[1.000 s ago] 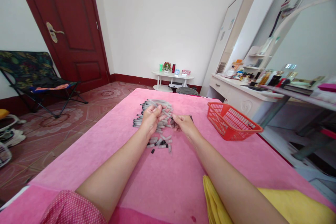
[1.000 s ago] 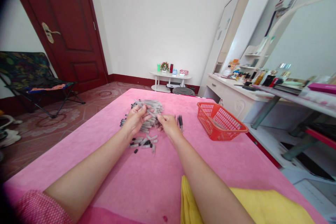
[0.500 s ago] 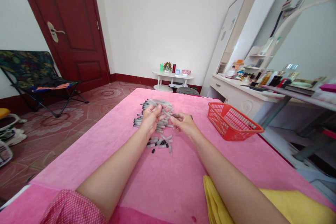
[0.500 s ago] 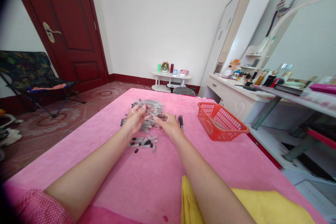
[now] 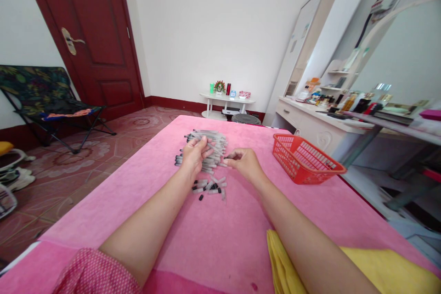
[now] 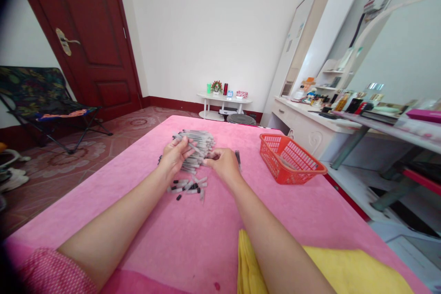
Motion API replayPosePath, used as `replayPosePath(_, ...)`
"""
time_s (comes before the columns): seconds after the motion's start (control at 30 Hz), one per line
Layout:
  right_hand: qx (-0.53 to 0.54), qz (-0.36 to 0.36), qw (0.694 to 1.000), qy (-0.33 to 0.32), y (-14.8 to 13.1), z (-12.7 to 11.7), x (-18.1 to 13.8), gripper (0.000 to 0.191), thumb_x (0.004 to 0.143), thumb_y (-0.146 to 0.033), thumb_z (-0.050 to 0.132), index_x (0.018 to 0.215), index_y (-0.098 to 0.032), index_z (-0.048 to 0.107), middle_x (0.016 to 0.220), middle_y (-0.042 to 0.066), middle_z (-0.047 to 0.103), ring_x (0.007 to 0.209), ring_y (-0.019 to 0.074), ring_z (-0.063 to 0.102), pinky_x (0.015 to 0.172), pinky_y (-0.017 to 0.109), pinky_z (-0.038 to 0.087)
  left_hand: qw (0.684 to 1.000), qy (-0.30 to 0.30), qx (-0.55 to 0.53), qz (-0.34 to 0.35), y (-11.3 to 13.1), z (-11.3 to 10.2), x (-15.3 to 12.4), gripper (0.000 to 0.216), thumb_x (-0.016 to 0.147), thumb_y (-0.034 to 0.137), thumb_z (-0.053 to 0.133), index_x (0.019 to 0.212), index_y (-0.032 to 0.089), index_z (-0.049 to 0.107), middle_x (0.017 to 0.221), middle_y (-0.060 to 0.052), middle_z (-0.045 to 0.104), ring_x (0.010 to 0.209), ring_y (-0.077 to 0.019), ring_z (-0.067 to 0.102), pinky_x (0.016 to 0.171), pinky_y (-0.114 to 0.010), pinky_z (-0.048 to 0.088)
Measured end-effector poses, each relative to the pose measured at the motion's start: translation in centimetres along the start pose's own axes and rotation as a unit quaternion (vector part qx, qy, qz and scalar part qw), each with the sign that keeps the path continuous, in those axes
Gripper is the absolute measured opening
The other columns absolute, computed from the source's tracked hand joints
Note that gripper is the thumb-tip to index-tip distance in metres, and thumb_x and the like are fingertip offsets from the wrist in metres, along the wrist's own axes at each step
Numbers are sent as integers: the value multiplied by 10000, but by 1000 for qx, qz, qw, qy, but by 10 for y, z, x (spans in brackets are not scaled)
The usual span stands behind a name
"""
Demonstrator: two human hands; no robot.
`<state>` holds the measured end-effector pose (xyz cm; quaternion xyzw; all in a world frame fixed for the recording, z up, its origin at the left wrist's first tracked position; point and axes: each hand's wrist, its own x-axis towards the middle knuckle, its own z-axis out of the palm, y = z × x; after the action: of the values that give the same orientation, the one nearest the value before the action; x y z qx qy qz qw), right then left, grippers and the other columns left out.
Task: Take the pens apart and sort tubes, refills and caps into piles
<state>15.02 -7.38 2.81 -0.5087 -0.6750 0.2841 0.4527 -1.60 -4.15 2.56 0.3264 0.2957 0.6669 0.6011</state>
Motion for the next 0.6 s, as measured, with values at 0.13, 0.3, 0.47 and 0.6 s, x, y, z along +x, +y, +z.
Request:
replayPosePath(0.13,-46,-15,999,-17,9,7,-1,184,570,-288,728,624,-142,630,595,1,621,524,104,514,474,198,356,998,50,-33,-5,4,-10,9,162,735,240,671,795,136,563,768,-7,649,725,-127,670,684,-258,533)
replayPosePath(0.3,-47,-28,979,-199,6,15,-9,202,611,-305,716,703,-134,661,619,7,632,544,114,541,491,198,374,998,42,-38,-10,4,-11,10,192,714,258,693,790,135,565,772,-16,650,727,-128,670,676,-243,531)
replayPosePath(0.47,-76,-48,992,-89,-3,13,-7,268,739,-404,599,712,-142,650,613,1,604,557,113,513,494,197,342,999,-3,38,-7,2,1,-2,262,647,290,738,782,129,581,771,-25,653,658,-138,661,531,-217,531)
replayPosePath(0.6,-121,-70,984,-110,-8,0,-5,267,751,-345,573,576,-147,618,503,-26,523,507,97,460,479,196,292,996,-27,85,-4,3,9,-8,287,622,306,750,787,125,601,730,-36,653,613,-145,653,473,-206,520)
